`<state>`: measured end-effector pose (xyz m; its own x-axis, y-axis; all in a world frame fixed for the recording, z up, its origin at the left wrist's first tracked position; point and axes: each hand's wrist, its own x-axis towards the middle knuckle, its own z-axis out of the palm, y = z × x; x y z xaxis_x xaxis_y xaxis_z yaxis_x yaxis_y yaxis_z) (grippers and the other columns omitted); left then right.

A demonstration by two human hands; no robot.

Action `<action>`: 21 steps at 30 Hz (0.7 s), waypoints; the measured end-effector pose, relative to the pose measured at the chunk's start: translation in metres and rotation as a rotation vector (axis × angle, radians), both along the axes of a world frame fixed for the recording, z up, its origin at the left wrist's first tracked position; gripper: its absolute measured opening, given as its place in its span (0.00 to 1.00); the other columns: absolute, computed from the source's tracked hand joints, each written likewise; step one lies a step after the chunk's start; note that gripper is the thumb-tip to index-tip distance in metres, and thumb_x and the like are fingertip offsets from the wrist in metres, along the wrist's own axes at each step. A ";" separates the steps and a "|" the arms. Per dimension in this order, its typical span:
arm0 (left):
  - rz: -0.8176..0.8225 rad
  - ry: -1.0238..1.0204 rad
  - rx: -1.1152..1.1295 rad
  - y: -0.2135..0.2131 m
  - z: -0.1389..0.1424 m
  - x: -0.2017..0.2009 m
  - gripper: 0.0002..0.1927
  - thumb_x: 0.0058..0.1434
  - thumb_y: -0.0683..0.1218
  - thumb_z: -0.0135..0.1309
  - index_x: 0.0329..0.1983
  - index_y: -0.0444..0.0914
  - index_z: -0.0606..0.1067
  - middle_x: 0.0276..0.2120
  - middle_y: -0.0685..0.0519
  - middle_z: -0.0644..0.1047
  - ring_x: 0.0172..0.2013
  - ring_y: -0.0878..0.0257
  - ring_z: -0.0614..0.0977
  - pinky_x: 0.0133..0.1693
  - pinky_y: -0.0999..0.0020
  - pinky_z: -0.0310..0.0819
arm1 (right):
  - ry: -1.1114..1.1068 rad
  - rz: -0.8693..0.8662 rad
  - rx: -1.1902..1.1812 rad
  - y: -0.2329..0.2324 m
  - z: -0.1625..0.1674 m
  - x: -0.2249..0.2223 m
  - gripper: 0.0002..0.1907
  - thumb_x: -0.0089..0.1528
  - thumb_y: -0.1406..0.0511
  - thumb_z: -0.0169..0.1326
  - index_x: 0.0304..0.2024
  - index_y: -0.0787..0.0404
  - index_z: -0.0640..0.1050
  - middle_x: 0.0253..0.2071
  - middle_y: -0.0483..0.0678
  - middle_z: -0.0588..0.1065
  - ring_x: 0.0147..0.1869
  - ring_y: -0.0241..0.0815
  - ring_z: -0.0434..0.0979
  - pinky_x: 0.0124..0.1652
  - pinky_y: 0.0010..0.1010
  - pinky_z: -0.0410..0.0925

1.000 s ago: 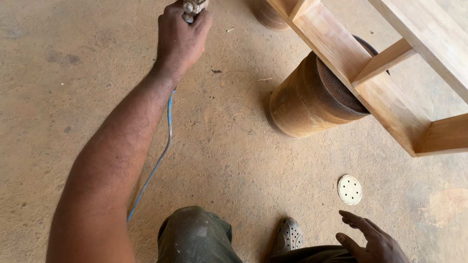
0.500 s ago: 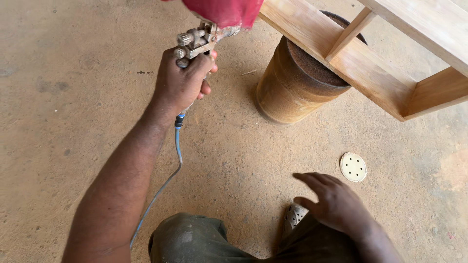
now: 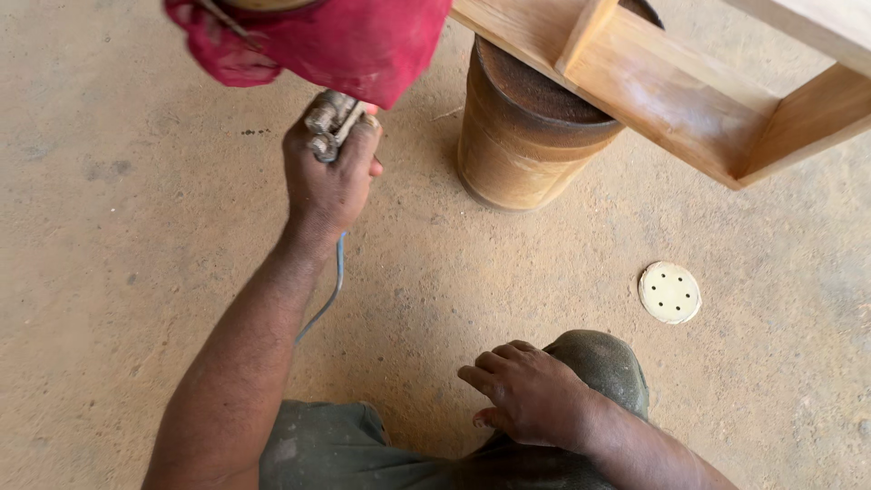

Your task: The person holds a spray gun with a cloth-wrapped cup and sprays a clear finish onto a wooden shelf frame resting on a bucket, moving the gun along the wood surfaces. They kneel and sit on the floor while working, manage the air hose with their other hand, and reposition around the piece to coat different sides.

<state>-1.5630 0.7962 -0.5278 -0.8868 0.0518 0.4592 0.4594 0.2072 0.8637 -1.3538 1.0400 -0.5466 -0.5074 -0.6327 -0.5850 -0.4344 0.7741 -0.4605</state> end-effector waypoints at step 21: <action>0.110 -0.230 -0.129 0.032 0.014 0.005 0.11 0.65 0.40 0.49 0.48 0.34 0.77 0.33 0.52 0.80 0.24 0.71 0.82 0.24 0.77 0.81 | 0.007 0.002 -0.265 0.028 -0.003 0.021 0.37 0.63 0.49 0.56 0.68 0.60 0.66 0.60 0.55 0.72 0.68 0.54 0.68 0.67 0.49 0.57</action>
<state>-1.5583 0.8281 -0.5140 -0.9705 -0.0059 0.2410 0.2228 0.3601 0.9059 -1.3330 1.0679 -0.5500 -0.5095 -0.7645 -0.3949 -0.4395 0.6258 -0.6444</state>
